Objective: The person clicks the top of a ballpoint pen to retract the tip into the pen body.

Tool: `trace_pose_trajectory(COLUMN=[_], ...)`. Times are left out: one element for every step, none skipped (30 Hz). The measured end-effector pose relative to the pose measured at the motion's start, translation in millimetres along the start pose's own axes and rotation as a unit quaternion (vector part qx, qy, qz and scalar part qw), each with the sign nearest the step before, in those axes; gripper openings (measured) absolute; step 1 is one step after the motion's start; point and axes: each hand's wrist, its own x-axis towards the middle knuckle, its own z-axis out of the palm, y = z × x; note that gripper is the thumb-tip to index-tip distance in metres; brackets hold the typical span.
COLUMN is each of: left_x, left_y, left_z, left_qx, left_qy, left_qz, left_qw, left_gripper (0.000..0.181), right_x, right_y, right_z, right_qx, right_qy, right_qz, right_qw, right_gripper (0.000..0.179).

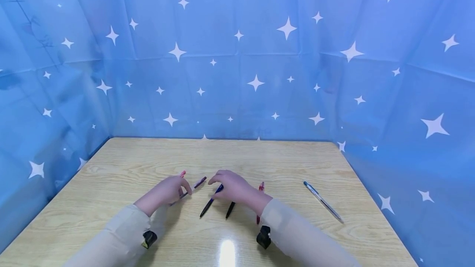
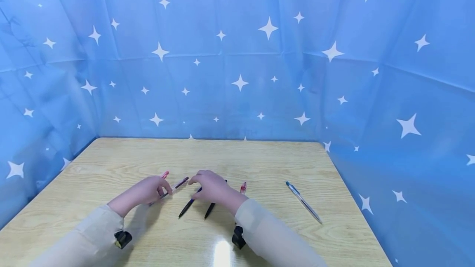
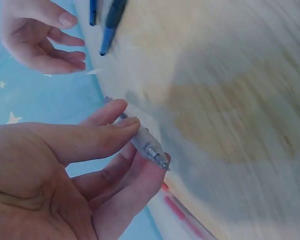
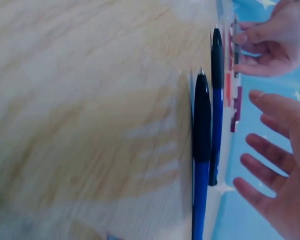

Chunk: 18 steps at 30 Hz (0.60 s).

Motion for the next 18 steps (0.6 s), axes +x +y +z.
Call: trace_pose_trajectory(left_x=[0.1,-0.2,-0.9,-1.6,-2.2,-2.2,-2.0,-1.8,-1.3,-0.5,0.7,1.9,2.3,2.7,2.9,3.0,2.9,2.2], left_y=[2.2,5.2,8.0,10.7,13.3,16.1,18.8,21.6,24.1,26.7,29.4,32.0,34.7,37.5,40.2,42.8,45.4,47.8], left_z=[0.1,0.0,-0.3,-0.6,-0.6,-0.9,-1.1,-1.6,-2.0,-2.1,-2.2,-2.1,-2.2,-2.2,-2.0,-1.6,-1.1,-0.4], left_qx=[-0.007,-0.016,-0.023,-0.027,-0.034,-0.038,-0.041,-0.037,-0.033,-0.031,-0.029,-0.028,-0.027,-0.028,-0.033,-0.034,-0.034,-0.034], left_qy=[0.001,0.001,0.003,0.007,0.009,0.011,0.013,0.016,0.019,0.019,0.018,0.016,0.015,0.015,0.014,0.015,0.016,0.018], left_qz=[-0.001,-0.002,0.001,0.01,0.017,0.022,0.028,0.038,0.046,0.05,0.052,0.055,0.06,0.064,0.065,0.067,0.067,0.066], left_qw=[1.0,0.9999,0.9997,0.9996,0.9993,0.999,0.9987,0.9984,0.9982,0.9981,0.9981,0.998,0.9977,0.9974,0.9972,0.997,0.997,0.9971], left_gripper=[0.052,0.052,0.051,0.05,0.049,0.048,0.046,0.044,0.042,0.041,0.041,0.04,0.039,0.039,0.039,0.039,0.039,0.039], right_x=[-0.9,-1.8,-2.8,-3.9,-4.8,-5.5,-6.6,-7.8,-9.2,-10.2,-11.3,-12.7,-14.0,-15.3,-16.6,-17.8,-19.1,-20.3], right_y=[2,3,4,5,7,9,10,12,13,15,17,19,21,23,25,27,29,30], right_z=[-1,-3,-4,-6,-7,-9,-10,-12,-14,-16,-17,-19,-20,-21,-22,-23,-24,-24], right_qx=[0.003,0.007,0.009,0.011,0.014,0.016,0.019,0.021,0.022,0.028,0.035,0.045,0.054,0.064,0.074,0.083,0.089,0.096], right_qy=[0.003,0.006,0.01,0.013,0.017,0.021,0.026,0.032,0.039,0.045,0.054,0.062,0.072,0.081,0.09,0.098,0.105,0.11], right_qz=[0.002,0.005,0.007,0.008,0.01,0.012,0.015,0.018,0.019,0.021,0.022,0.024,0.025,0.027,0.028,0.03,0.03,0.031], right_qw=[1.0,0.9999,0.9999,0.9998,0.9997,0.9996,0.9994,0.9991,0.9988,0.9984,0.9977,0.9967,0.9956,0.9943,0.9927,0.9913,0.99,0.9889], right_gripper=[0.041,0.041,0.041,0.041,0.041,0.041,0.041,0.041,0.041,0.041,0.04,0.04,0.04,0.04,0.04,0.039,0.039,0.039])
